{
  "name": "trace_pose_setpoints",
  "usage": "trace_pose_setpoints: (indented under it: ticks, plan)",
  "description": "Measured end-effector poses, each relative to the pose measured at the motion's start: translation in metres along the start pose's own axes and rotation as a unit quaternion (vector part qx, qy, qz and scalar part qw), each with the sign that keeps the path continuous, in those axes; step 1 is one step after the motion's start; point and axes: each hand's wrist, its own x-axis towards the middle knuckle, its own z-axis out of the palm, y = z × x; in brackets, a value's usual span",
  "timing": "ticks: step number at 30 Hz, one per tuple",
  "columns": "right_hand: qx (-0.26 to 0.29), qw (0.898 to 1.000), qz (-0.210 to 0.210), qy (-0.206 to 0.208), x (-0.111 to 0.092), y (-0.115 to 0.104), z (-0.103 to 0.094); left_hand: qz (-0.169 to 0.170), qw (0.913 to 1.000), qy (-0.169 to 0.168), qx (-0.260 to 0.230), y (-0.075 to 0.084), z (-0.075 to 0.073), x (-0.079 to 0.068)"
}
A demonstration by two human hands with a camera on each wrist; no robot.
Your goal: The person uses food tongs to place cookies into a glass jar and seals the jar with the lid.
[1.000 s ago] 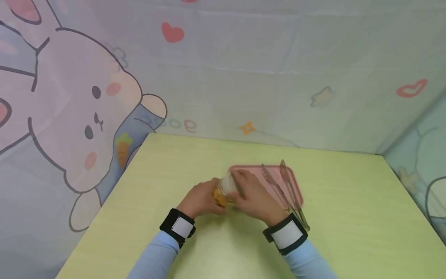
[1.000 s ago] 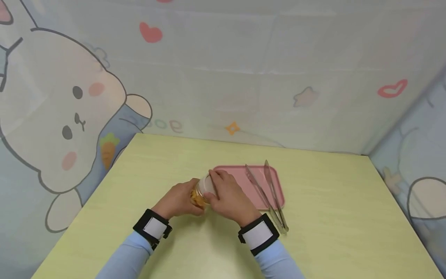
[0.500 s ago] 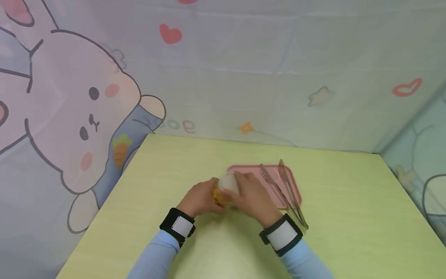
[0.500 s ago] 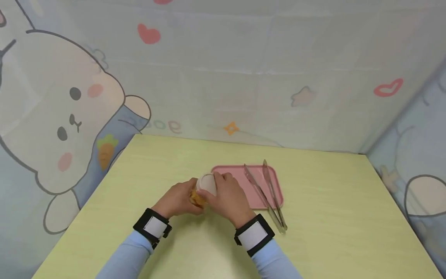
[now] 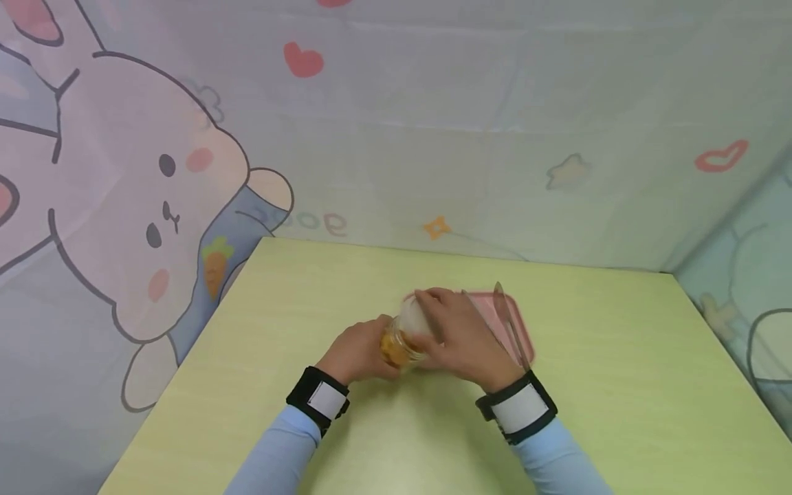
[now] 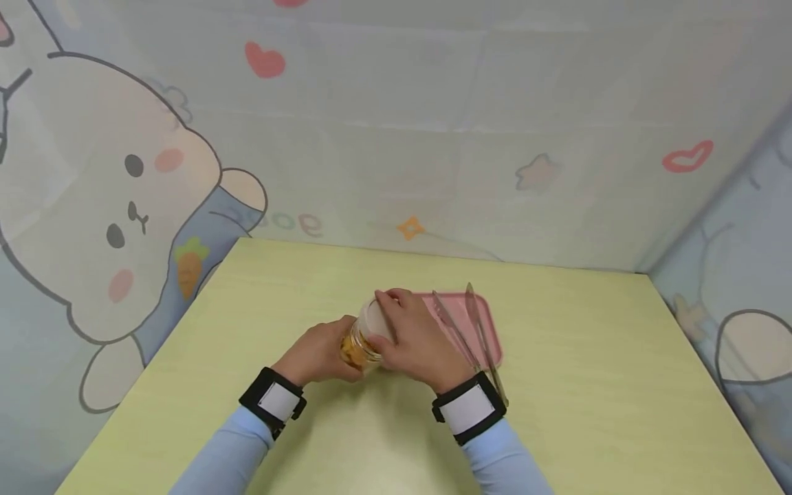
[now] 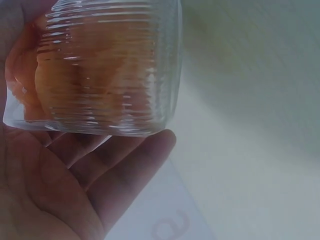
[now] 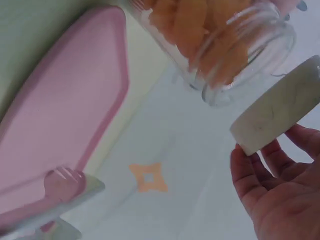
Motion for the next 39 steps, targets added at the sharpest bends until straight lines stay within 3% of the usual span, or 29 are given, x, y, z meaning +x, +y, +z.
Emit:
trace_pose_setpoints:
  ticks: [4,7,14,16,21,24,31,33,36,39]
  plan:
    - [0.003,0.999,0.02,-0.03,-0.003,-0.002,0.01,0.003,1.0,0.0,-0.004,0.001,-0.001,-0.001]
    - [0.003,0.999,0.038,-0.025,-0.005,-0.003,0.017,0.002,1.0,-0.001,-0.008,0.003,-0.001,-0.001]
    - [-0.042,0.987,0.152,-0.017,0.0,-0.01,0.025,-0.004,1.0,-0.005,-0.004,0.005,-0.002,-0.001]
    - [-0.038,0.986,0.164,-0.017,0.0,-0.009,0.025,-0.002,1.0,-0.004,-0.004,0.004,-0.001,0.0]
    - [0.036,0.995,0.095,-0.021,-0.002,-0.004,0.02,0.005,1.0,0.001,-0.001,0.003,-0.001,0.0]
    - [0.046,0.996,0.073,-0.021,-0.002,-0.005,0.021,0.005,1.0,-0.001,0.004,0.004,-0.002,0.0]
    - [0.004,0.987,0.158,-0.007,0.006,-0.016,0.025,0.003,0.9999,-0.001,0.011,0.004,-0.002,-0.001]
    - [0.007,0.987,0.162,-0.012,0.006,-0.015,0.024,0.002,0.9999,-0.002,0.011,0.004,-0.002,-0.001]
    - [0.019,0.991,0.128,-0.022,0.005,-0.01,0.021,0.002,1.0,0.0,0.009,0.003,-0.001,-0.001]
    - [0.034,0.997,0.068,-0.034,0.004,-0.004,0.015,0.003,0.9999,0.004,0.011,0.003,-0.001,0.0]
